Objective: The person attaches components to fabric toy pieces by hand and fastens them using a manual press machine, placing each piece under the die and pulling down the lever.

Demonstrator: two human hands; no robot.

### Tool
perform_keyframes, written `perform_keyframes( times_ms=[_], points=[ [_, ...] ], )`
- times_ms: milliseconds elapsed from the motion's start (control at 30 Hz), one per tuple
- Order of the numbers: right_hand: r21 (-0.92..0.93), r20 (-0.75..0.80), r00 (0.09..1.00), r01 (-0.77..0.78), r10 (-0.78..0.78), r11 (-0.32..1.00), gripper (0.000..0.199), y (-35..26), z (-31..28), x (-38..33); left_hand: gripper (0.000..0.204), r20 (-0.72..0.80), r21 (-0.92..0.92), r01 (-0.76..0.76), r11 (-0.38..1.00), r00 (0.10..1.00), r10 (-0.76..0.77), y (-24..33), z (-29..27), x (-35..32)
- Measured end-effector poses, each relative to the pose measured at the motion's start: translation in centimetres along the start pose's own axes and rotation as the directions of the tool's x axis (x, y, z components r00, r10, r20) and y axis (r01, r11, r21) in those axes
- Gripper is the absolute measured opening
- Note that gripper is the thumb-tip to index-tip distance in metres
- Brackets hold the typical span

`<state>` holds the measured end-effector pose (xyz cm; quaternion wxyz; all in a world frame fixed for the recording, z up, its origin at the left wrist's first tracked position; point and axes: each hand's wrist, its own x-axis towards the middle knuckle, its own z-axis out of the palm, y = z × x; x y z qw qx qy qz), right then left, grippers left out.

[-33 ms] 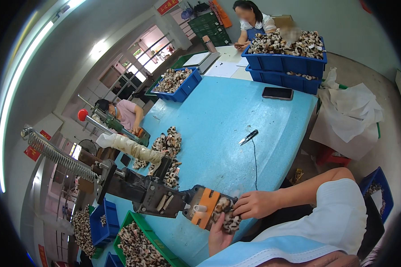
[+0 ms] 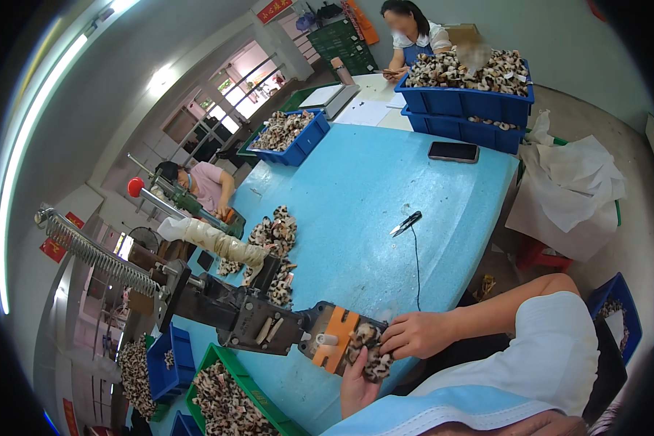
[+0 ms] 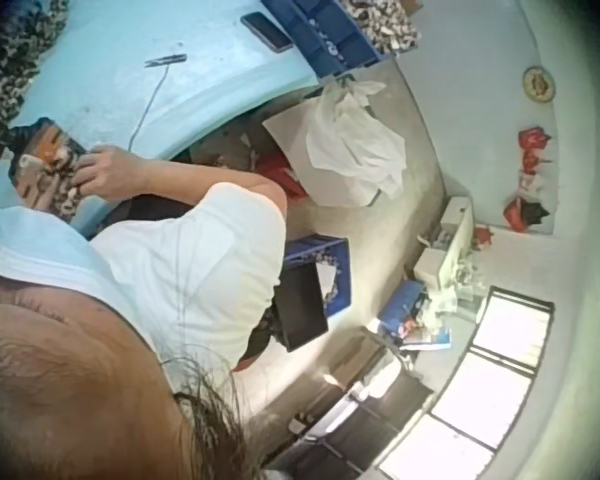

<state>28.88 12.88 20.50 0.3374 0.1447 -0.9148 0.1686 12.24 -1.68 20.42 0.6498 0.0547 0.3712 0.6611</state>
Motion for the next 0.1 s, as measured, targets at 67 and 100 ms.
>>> perform_keyframes(
  times_ms=[67,100],
  points=[
    [0.202,0.001,1.000,0.006,-0.006,0.979,0.018,-0.41,-1.37,0.91,0.039,-0.039,0.072,-0.079,0.994,0.996,0.082,0.13,0.65,-0.80],
    [0.512,-0.066,0.992,-0.057,0.105,0.857,0.023,0.25,-0.88,0.70,0.041,-0.056,0.145,-0.152,0.978,0.985,0.161,0.07,1.15,-0.93]
  ],
)
